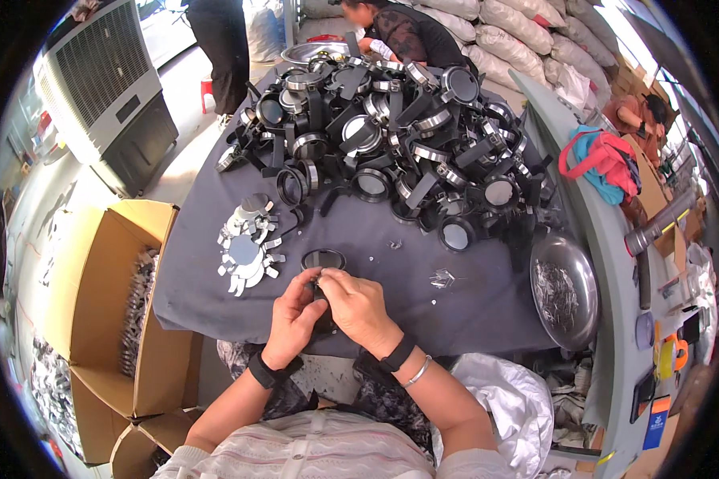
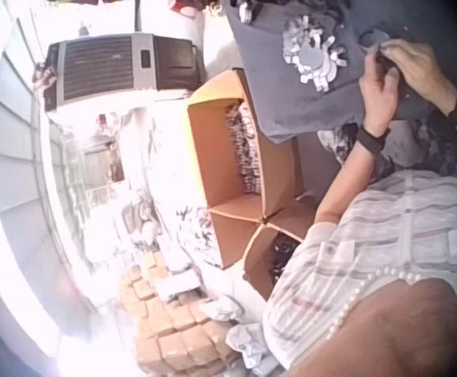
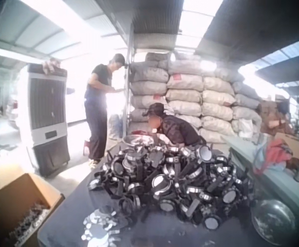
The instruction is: The recorder is assembling small circular components, possibly caster wheels or similar hardware, by inserting small pins or rivets into the metal housings.
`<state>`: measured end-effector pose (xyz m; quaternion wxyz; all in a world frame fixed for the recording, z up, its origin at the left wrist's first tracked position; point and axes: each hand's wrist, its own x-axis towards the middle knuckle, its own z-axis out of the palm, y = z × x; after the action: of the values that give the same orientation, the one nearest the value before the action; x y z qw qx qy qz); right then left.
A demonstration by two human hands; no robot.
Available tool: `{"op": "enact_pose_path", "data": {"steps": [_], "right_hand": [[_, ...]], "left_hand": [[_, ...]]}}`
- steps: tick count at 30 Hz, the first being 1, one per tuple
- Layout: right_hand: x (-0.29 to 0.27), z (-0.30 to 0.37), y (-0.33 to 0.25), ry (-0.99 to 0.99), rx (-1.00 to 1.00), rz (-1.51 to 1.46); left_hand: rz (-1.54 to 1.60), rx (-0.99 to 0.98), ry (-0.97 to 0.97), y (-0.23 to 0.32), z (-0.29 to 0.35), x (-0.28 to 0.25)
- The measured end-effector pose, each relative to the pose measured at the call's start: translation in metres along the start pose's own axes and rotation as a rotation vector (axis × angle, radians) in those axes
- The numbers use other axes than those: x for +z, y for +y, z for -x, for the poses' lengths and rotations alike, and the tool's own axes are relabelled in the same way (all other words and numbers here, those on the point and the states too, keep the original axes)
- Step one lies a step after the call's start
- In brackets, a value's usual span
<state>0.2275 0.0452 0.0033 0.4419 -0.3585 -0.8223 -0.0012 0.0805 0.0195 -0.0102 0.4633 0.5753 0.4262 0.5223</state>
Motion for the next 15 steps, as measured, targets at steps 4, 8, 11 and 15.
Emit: {"op": "enact_pose_path", "data": {"steps": [4,8,11,15], "right_hand": [[-0.004,-0.005,-0.003,-0.055,-0.072,0.105],[-0.004,-0.002,-0.006,-0.055,0.008,0.066],[-0.006,0.003,-0.005,-0.066,0.072,-0.007],[-0.032,0.001,0.021,0.015,0.273,0.011]], "left_hand": [[0.067,-0.067,-0.029,0.001,0.000,-0.002],[0.019,-0.009,0.039,-0.004,-0.004,0.001],[0.020,-0.017,0.127,-0.004,-0.008,0.005],[-0.039,-0.059,0.156,-0.007,-0.006,0.005]]}}
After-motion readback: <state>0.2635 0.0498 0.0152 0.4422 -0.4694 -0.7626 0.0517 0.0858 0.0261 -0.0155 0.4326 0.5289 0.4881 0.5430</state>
